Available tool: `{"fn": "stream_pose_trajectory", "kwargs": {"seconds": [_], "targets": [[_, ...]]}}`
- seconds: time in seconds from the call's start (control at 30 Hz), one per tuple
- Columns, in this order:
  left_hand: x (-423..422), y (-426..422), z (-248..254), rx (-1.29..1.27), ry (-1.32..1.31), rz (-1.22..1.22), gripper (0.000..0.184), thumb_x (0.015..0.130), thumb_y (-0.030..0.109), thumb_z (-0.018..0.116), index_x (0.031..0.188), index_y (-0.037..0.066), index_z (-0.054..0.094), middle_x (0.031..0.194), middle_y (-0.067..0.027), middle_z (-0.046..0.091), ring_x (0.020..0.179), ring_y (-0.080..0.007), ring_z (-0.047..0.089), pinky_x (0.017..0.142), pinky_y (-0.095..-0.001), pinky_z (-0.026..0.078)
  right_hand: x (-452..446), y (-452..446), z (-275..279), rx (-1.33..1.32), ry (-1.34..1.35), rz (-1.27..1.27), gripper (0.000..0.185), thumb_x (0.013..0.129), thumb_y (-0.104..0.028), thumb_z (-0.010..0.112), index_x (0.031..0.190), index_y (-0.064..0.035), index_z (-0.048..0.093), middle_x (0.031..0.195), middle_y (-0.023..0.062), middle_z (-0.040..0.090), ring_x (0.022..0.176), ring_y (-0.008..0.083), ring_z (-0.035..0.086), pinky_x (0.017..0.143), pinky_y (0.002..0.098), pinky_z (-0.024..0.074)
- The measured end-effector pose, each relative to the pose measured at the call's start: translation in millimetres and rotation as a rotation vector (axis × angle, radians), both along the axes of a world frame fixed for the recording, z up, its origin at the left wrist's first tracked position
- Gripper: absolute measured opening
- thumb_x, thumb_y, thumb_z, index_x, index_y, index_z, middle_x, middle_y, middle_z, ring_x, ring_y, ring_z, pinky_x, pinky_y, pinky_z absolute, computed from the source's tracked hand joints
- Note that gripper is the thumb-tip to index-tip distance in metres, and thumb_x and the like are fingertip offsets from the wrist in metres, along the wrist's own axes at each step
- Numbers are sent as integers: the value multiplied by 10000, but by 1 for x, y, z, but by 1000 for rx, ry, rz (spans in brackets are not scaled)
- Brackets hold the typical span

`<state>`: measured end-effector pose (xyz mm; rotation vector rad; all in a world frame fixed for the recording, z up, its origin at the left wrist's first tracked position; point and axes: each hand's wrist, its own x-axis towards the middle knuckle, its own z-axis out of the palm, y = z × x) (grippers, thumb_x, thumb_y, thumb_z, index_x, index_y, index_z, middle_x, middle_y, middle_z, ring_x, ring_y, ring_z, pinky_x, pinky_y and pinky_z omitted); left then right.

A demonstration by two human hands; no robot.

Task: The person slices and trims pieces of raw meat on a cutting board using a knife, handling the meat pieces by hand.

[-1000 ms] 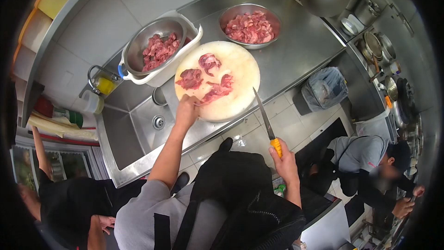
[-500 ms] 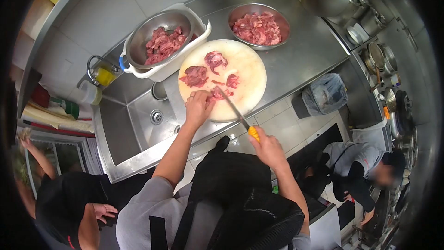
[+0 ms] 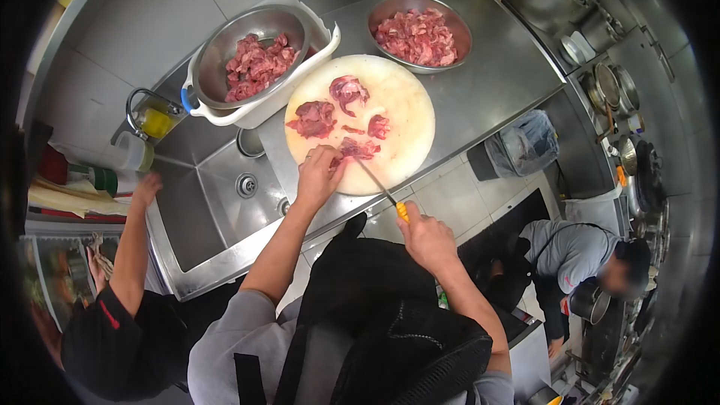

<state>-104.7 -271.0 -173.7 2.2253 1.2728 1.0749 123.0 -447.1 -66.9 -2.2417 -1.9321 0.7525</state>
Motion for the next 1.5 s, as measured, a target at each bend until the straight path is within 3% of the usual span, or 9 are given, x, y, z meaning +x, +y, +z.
{"fn": "stream_pose_trajectory", "kwargs": {"seconds": [0.37,0.43,0.53,0.67,0.73,0.93,1.17,1.33,1.5], "targets": [[0,13,-16,10,-6,-72,171,785,-22,791,886,68,687,949,-100,702,904,-342,661,808,-461,549,-21,32,-21,-108,39,38,350,1125,-370,546,1228,-45,469,845,312,728,824,574,709,763,671,556],[-2,16,-20,30,14,1,164,798,5,804,867,96,687,912,-61,708,850,-301,676,696,-456,550,-12,15,-7,-164,33,22,356,1125,-374,545,1232,-44,467,856,315,729,839,574,710,775,672,556],[-3,15,-18,38,63,0,173,805,1,792,865,96,661,883,-63,681,819,-303,672,676,-465,543,-4,-3,7,-358,-11,2,313,1129,-334,524,1217,-36,483,923,315,746,916,545,733,844,636,575],[-9,12,-16,52,45,-62,183,828,-10,788,895,76,642,862,-82,654,811,-310,669,682,-458,548,-11,11,4,-272,0,2,318,1132,-349,522,1212,-43,482,921,308,747,913,547,734,846,634,577],[-12,13,-17,-94,-45,-70,208,827,-18,779,960,60,640,920,-120,646,875,-355,658,776,-490,536,-10,11,4,-234,3,0,321,1132,-353,525,1213,-45,481,920,309,747,910,547,734,844,635,577],[-19,9,-6,21,-35,-57,240,853,-28,769,1057,30,655,962,-153,639,858,-345,647,788,-450,542,12,-6,13,-269,12,5,349,1107,-378,578,1251,-67,515,904,284,749,889,539,735,824,622,584],[-11,5,-9,-100,-121,-1,286,846,4,789,1105,53,677,994,-130,660,894,-338,653,806,-459,531,-2,0,8,-164,-16,8,378,1100,-394,592,1272,-63,528,886,273,749,876,529,736,800,625,578],[-6,4,-15,46,68,26,196,829,73,811,994,128,722,984,-58,713,892,-310,672,747,-496,507,-24,20,-5,-203,15,-12,348,1111,-357,570,1258,-46,519,919,276,756,914,525,740,822,627,577],[-8,12,-15,10,60,-37,176,807,41,819,929,109,713,882,-62,687,831,-298,659,707,-464,517,-33,56,-7,-256,70,1,329,1128,-339,530,1264,-41,501,1003,295,758,977,529,738,871,627,574]]}}
